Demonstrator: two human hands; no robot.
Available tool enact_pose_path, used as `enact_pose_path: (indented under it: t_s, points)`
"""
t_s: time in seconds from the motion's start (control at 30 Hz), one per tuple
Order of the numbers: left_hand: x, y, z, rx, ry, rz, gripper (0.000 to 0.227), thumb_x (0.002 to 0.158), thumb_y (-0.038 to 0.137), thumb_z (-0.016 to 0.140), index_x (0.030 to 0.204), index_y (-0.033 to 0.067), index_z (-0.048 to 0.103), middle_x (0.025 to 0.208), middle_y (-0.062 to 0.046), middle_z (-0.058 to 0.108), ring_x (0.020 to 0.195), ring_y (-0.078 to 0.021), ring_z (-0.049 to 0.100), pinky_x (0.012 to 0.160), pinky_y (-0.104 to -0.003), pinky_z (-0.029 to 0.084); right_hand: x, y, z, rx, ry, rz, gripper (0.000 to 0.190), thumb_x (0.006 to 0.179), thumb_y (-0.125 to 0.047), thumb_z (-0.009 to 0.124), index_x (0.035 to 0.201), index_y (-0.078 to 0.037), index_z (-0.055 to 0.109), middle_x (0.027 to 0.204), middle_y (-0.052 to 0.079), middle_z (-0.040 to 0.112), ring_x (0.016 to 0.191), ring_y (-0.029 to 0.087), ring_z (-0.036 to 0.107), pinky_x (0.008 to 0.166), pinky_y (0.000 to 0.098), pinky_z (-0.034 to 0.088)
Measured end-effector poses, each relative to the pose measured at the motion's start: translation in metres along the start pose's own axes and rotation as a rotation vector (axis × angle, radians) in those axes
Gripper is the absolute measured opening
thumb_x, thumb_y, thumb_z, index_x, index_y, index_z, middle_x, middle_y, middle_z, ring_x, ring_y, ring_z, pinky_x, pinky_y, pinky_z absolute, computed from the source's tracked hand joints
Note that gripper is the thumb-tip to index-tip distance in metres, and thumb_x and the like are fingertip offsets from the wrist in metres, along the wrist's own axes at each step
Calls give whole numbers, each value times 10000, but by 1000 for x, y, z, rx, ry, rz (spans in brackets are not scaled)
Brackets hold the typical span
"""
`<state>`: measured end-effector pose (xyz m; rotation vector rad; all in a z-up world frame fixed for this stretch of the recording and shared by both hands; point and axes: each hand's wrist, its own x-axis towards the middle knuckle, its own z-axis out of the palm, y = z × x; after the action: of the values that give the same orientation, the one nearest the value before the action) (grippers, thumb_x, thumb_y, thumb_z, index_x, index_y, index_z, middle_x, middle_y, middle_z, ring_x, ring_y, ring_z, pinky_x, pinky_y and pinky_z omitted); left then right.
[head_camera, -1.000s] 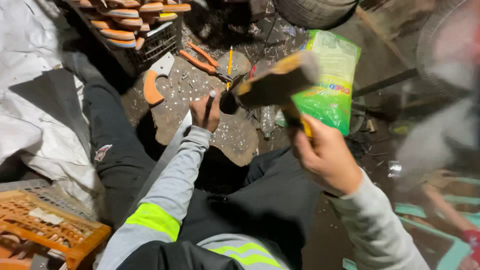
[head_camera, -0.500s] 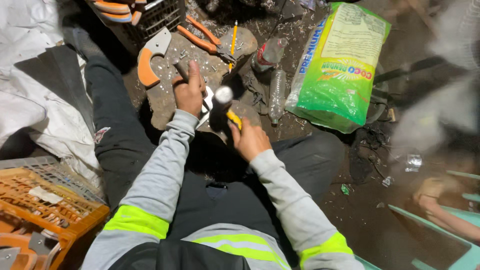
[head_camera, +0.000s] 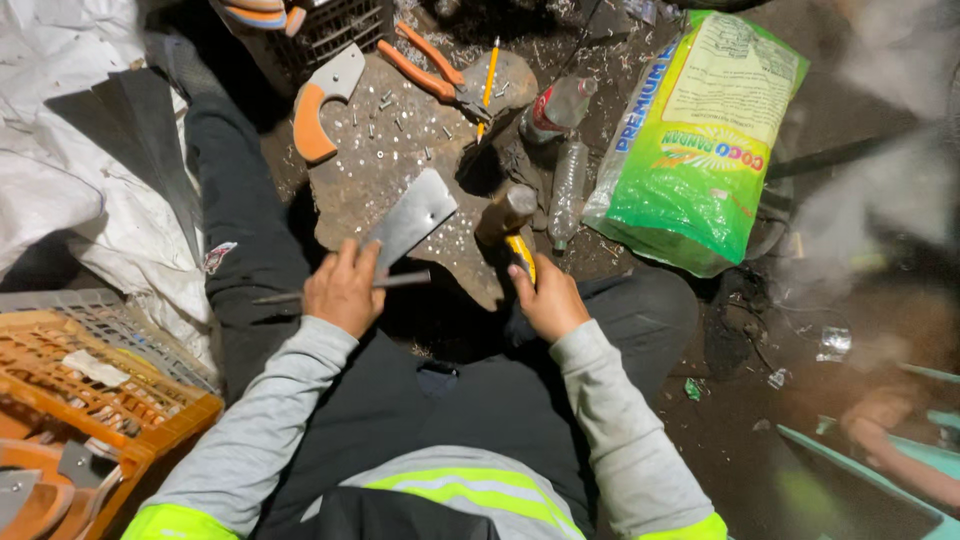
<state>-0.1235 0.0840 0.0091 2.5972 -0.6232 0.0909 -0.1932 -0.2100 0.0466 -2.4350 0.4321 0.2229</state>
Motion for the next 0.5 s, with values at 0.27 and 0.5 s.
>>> enact_pose_path:
  t_s: [0.27, 0.5]
  points:
    - [32, -27, -2, -136, -230, -397, 389, 850, 420, 765, 1125, 145, 782, 922, -217, 738, 902, -438, 702, 789, -523, 552, 4, -29, 1, 58, 56, -23, 364, 1001, -365, 596, 1005, 0, 600, 851, 295, 670, 853, 512, 656, 708, 537, 497]
    - [37, -25, 2, -151, -389, -750, 676, 736, 716, 779, 962, 80, 813, 974, -241, 745, 970, -455, 697, 873, -520, 543, 2, -87, -20, 114, 172, -240, 245, 1053, -251, 608, 1035, -8, 582, 735, 249, 647, 703, 473, 658, 595, 511, 457]
